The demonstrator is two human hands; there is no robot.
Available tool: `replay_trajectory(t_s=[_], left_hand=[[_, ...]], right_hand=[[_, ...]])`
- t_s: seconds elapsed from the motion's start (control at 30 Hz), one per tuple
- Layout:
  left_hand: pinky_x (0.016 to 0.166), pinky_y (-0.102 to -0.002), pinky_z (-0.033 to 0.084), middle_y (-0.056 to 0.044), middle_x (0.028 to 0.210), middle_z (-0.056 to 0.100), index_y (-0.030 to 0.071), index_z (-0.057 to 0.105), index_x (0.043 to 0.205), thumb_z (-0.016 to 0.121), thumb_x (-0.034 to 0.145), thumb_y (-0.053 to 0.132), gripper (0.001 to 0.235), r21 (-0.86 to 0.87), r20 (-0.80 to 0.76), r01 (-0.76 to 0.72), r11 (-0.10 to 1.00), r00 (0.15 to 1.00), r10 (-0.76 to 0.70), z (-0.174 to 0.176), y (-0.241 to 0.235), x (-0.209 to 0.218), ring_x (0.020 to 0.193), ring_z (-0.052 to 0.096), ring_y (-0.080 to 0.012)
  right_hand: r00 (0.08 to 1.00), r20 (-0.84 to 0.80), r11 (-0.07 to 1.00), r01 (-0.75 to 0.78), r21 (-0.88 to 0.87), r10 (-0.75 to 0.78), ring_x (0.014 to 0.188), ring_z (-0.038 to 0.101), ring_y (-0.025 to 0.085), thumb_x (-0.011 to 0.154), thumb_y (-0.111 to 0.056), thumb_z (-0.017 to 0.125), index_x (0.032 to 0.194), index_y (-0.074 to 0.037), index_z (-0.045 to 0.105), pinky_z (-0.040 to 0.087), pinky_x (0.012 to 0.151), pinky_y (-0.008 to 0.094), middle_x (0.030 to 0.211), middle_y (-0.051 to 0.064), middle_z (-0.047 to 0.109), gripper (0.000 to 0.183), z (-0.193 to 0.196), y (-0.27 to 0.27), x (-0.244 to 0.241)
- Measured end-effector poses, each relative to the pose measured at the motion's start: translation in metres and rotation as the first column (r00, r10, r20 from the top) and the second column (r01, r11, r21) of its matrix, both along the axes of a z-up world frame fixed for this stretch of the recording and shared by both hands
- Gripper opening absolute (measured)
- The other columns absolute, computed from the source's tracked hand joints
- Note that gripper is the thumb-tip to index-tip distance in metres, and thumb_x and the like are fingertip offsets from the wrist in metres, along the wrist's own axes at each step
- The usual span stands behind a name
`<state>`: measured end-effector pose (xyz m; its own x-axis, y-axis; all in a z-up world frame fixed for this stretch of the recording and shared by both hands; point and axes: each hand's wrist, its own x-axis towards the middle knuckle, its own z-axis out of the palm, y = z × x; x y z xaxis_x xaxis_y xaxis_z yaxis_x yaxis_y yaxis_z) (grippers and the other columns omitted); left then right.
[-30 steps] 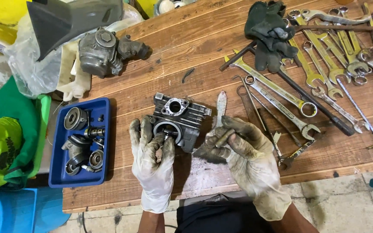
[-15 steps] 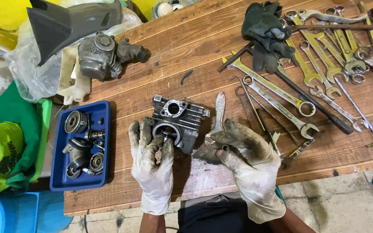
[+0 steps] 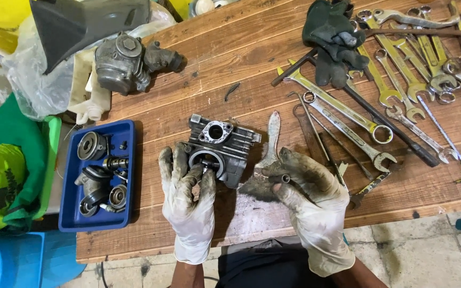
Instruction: Cleaning and inspecting a motorcycle cylinder head on a workbench using a brush and manual inspection.
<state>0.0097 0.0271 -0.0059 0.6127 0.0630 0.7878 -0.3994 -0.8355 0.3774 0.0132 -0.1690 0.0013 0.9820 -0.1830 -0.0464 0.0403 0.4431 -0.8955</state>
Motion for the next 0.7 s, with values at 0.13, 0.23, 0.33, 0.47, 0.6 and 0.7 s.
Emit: replay_trajectory(t_s=[0.13, 0.23, 0.33, 0.47, 0.6, 0.7], left_hand=[[0.128, -0.061, 0.04, -0.025, 0.146, 0.054, -0.002, 0.064, 0.11, 0.074, 0.098, 0.003, 0.017, 0.026, -0.029, -0.056, 0.998, 0.998, 0.057, 0.0, 0.0, -0.003, 0.146, 0.046, -0.0507], [0.129, -0.062, 0.039, -0.025, 0.147, 0.053, -0.001, 0.064, 0.114, 0.072, 0.099, 0.004, 0.017, 0.008, -0.04, -0.049, 0.999, 0.998, 0.049, 0.001, -0.001, -0.005, 0.147, 0.044, -0.0509], [0.13, -0.062, 0.038, -0.024, 0.149, 0.052, 0.0, 0.064, 0.116, 0.07, 0.101, 0.004, 0.017, -0.018, -0.054, -0.045, 0.999, 0.998, 0.044, 0.002, -0.002, -0.007, 0.149, 0.042, -0.0498], [0.128, -0.062, 0.042, -0.027, 0.147, 0.052, -0.001, 0.061, 0.111, 0.071, 0.099, 0.001, 0.016, -0.048, -0.062, -0.039, 0.998, 0.997, 0.036, 0.007, -0.006, -0.009, 0.149, 0.04, -0.0548], [0.13, -0.064, 0.037, -0.024, 0.149, 0.051, 0.0, 0.062, 0.11, 0.068, 0.102, 0.007, 0.012, -0.055, -0.096, -0.044, 0.998, 0.995, 0.038, 0.004, -0.004, -0.004, 0.151, 0.038, -0.0509], [0.113, -0.056, 0.044, -0.028, 0.138, 0.064, 0.004, 0.073, 0.091, 0.083, 0.087, 0.006, 0.011, -0.117, 0.015, -0.076, 0.99, 0.997, 0.079, 0.004, -0.001, 0.004, 0.14, 0.049, -0.0514]], right_hand=[[1.0, 0.025, 0.993, -0.018, 0.113, 0.015, 0.093, 0.076, 0.03, 0.078, 0.008, 0.074, 0.129, 0.008, 0.065, 0.066, 0.089, 0.044, 0.111, 0.024, 0.075, 0.051, -0.005, 0.003, 0.0], [0.999, 0.024, 0.985, -0.034, 0.17, 0.031, 0.108, 0.074, 0.033, 0.083, 0.008, 0.07, 0.129, 0.007, 0.064, 0.065, 0.098, 0.049, 0.122, 0.024, 0.072, 0.046, -0.013, 0.007, -0.001], [0.996, 0.082, 0.993, -0.052, 0.106, 0.044, 0.106, 0.074, 0.03, 0.087, 0.004, 0.071, 0.119, 0.005, 0.066, 0.065, 0.098, 0.042, 0.117, 0.021, 0.073, 0.033, -0.012, 0.012, 0.002], [0.997, 0.035, 0.997, -0.072, 0.027, 0.072, 0.091, 0.076, 0.026, 0.088, -0.008, 0.074, 0.113, 0.004, 0.067, 0.067, 0.086, 0.035, 0.105, 0.016, 0.074, 0.029, -0.014, 0.016, 0.005], [0.993, 0.017, 0.992, -0.114, -0.057, 0.115, 0.103, 0.072, 0.021, 0.088, -0.014, 0.076, 0.109, -0.002, 0.071, 0.062, 0.094, 0.032, 0.11, 0.011, 0.073, 0.024, -0.017, 0.022, 0.012], [0.999, 0.043, 0.998, -0.02, -0.063, 0.022, 0.084, 0.069, 0.019, 0.088, -0.003, 0.078, 0.109, 0.002, 0.071, 0.063, 0.082, 0.038, 0.094, 0.017, 0.074, 0.023, -0.002, 0.029, 0.021]])
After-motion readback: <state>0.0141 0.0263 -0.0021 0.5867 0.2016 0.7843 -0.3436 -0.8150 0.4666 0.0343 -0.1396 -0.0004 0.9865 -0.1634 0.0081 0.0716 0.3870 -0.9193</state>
